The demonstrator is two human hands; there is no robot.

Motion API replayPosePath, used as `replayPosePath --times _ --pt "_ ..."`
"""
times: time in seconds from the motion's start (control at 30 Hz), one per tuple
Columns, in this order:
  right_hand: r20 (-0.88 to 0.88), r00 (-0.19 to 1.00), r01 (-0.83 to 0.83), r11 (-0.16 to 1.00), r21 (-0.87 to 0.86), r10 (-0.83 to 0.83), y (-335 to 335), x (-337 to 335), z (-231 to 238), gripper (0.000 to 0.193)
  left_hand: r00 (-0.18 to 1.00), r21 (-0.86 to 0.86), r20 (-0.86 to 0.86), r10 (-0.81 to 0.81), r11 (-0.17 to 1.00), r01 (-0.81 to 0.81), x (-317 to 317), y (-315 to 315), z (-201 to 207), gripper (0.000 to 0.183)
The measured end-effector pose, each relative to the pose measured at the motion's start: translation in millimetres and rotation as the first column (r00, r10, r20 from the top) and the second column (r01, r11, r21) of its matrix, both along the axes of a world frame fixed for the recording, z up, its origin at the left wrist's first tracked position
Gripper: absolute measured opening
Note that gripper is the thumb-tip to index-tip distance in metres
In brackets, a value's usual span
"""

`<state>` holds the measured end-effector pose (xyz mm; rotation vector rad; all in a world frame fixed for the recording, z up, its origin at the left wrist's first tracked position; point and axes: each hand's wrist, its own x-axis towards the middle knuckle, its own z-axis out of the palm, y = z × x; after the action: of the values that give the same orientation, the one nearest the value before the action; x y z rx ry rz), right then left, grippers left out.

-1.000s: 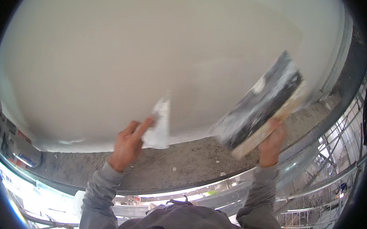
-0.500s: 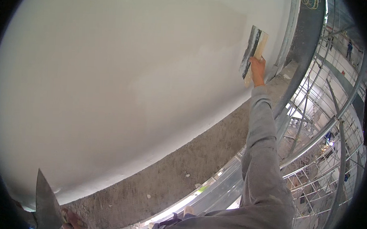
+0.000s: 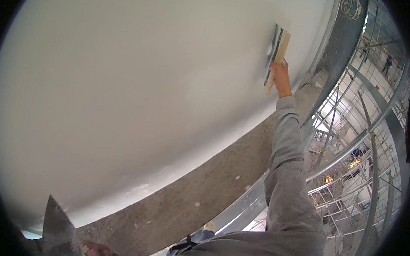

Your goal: The person applies plaster to a curved ceiling surface using a trowel and a hawk. They scoop plaster from the hawk and spread it evenly across the ceiling, smoothing the surface with the trowel. The person is standing on scaffolding during the process.

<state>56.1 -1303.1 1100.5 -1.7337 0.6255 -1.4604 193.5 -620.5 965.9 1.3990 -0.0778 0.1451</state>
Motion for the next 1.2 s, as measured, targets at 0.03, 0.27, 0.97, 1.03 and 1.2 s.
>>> replayPosePath --times 0.03,0.27,0.97,1.03,1.2 --pt "-0.001 1.000 0.003 1.000 0.000 -0.003 21.3 14.6 -1.6 0.061 0.999 -0.075 -0.026 -0.026 0.997 0.024 1.3 -2.4 2.0 0.050" --pt "-0.013 0.985 0.173 0.979 0.105 -0.173 207.8 121.2 -22.8 0.073 0.883 -0.099 0.102 -0.459 0.878 0.468 26.1 29.1 19.7 0.029" --pt "0.453 0.232 -0.932 0.329 -0.149 0.861 411.0 74.5 -57.1 0.029 0.395 -0.196 0.081 -0.915 0.374 0.906 23.2 14.8 37.5 0.034" --pt "0.536 -0.019 -0.997 0.027 -0.078 0.844 407.6 70.9 -60.2 0.040 0.413 -0.263 0.108 -0.904 0.375 0.889 16.3 -3.7 55.7 0.038" --pt "0.160 0.434 -0.896 0.406 0.181 0.887 396.4 53.9 -40.1 0.044 0.470 -0.257 0.332 -0.818 0.401 0.879 -2.5 -37.6 88.7 0.044"
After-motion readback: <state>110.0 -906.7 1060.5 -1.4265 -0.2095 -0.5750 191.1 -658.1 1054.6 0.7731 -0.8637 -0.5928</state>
